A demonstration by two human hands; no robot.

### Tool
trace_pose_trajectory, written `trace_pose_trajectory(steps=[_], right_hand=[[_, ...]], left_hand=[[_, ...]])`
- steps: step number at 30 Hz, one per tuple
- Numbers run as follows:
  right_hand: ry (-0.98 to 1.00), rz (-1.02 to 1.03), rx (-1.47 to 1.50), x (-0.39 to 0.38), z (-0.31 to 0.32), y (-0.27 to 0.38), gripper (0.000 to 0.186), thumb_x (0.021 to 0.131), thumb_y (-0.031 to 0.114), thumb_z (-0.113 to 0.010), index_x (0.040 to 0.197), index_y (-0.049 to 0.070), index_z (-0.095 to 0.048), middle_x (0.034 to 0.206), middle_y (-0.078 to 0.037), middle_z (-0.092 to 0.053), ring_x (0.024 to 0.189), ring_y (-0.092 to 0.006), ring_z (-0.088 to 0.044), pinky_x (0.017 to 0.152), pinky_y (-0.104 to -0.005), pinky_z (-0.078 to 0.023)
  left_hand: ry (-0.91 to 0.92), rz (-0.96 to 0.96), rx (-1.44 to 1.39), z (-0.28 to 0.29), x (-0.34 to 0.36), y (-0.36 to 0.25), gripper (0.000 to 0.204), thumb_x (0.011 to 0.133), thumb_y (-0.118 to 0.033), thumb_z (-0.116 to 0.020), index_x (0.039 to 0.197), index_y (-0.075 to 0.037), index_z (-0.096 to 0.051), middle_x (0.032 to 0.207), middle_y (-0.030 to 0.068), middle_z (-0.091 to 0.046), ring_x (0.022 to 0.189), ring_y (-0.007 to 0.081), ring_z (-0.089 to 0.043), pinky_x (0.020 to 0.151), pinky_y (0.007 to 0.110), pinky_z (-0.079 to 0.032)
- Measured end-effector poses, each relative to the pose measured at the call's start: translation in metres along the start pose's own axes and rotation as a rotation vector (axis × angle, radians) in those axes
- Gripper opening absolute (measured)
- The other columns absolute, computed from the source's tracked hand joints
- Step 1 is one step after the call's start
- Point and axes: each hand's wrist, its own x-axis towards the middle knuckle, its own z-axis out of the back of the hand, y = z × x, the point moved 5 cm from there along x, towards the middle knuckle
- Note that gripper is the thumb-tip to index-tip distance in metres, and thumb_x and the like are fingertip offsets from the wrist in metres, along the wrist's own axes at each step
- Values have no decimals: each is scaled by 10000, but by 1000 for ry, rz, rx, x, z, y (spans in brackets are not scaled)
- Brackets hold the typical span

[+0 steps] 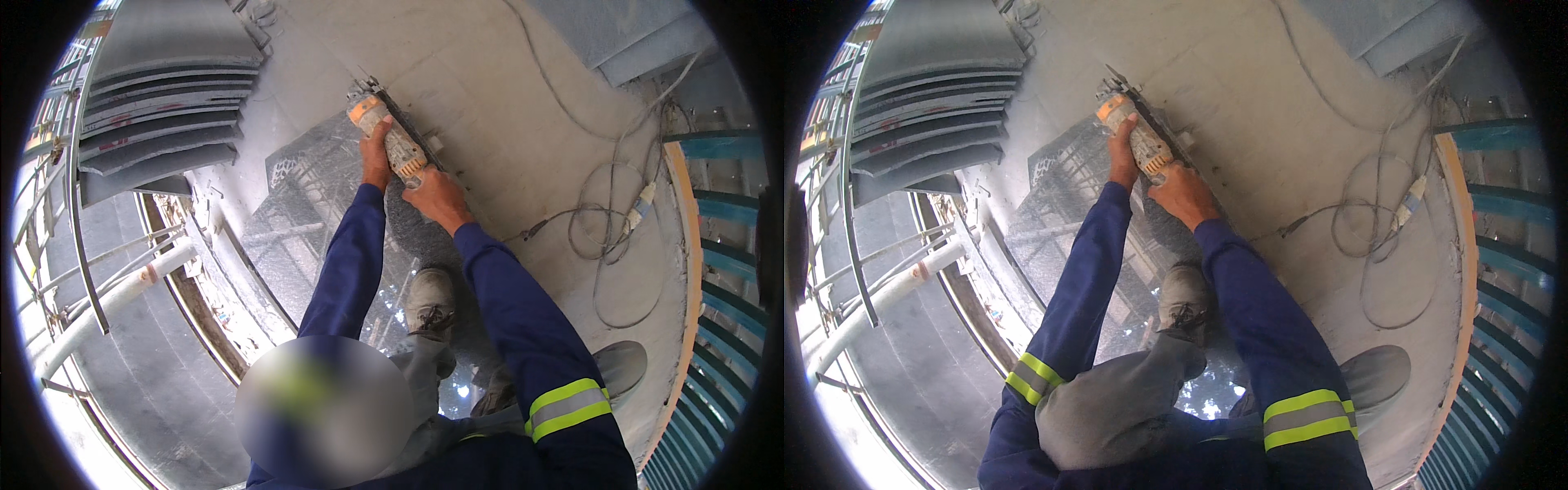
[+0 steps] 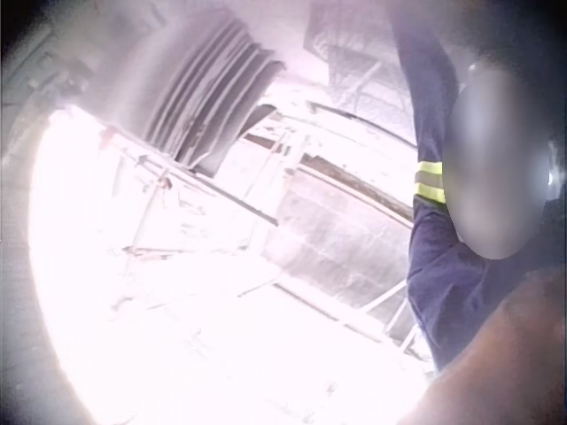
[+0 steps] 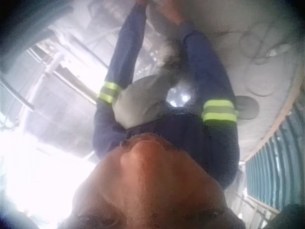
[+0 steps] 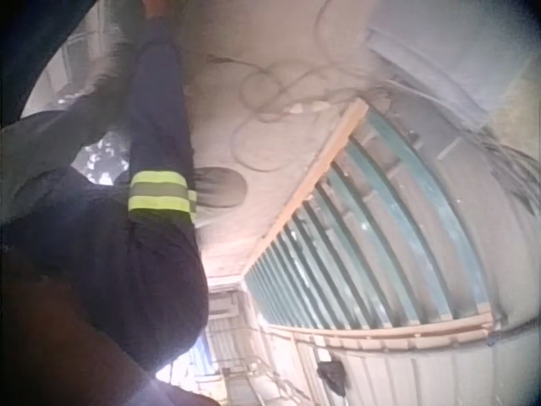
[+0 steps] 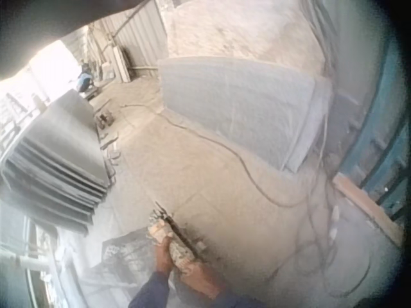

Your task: The person removes a long metal strip from a curved surface, places it on the floor, and then uses an angle grinder to cut a metal sheet. The person handles the metal strip and sheet directly and operates the grinder with both hands.

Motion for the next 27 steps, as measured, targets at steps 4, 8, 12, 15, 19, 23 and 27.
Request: trace_pose_trajectory(steps=[4, 8, 12, 15, 19, 23, 27], right_hand=[[17, -81, -11, 7, -2, 0, 558, 747, 340, -790, 1118, -57, -662, 1069, -281, -714, 1020, -431, -698, 900, -482, -555], [9, -55, 1, 15, -4, 0, 563, 726, 358, -802, 1086, -56, -672, 1044, -284, -716, 993, -425, -703, 870, -478, -556], [-9, -21, -24, 13, -11, -2, 546, 727, 339, -801, 1062, -74, -676, 1016, -301, -714, 977, -432, -705, 859, -473, -558], [-28, -13, -29, 10, -12, -5, 540, 729, 327, -801, 1068, -74, -675, 1017, -296, -716, 978, -434, -704, 856, -477, -557], [-25, -29, 15, 5, -16, -13, 525, 733, 315, -801, 1065, -70, -668, 1015, -288, -718, 980, -436, -700, 848, -486, -556], [-30, -36, 27, 1, -13, -10, 525, 735, 322, -801, 1056, -68, -660, 1005, -283, -719, 975, -437, -699, 838, -493, -555], [-60, -9, 22, 5, -9, -9, 534, 734, 331, -804, 1059, -66, -658, 1009, -282, -718, 975, -437, -699, 849, -491, -557]], left_hand=[[30, 1, 7, -3, 0, -7, 456, 872, -321, -751, 1150, 7, -596, 923, 99, -667, 770, 224, -695, 686, 373, -584], [16, 7, 66, -5, 0, -15, 454, 872, -315, -733, 1162, 11, -608, 930, 88, -669, 761, 208, -676, 687, 355, -555], [16, -3, 69, -2, -3, -17, 445, 880, -319, -726, 1149, 12, -600, 908, 89, -666, 746, 212, -686, 670, 361, -572], [21, -59, 70, -4, -11, -18, 427, 884, -314, -722, 1149, 1, -606, 912, 81, -668, 749, 201, -684, 671, 351, -563], [39, -44, 92, -6, -14, -14, 407, 888, -305, -718, 1147, -9, -611, 914, 74, -666, 753, 194, -682, 667, 348, -557], [4, -39, 47, -3, -14, -6, 426, 878, -307, -732, 1147, 0, -613, 927, 76, -662, 773, 198, -673, 683, 354, -551], [8, -14, 24, -6, -10, -8, 432, 873, -315, -739, 1133, 8, -617, 907, 69, -658, 756, 199, -667, 674, 354, -544]])
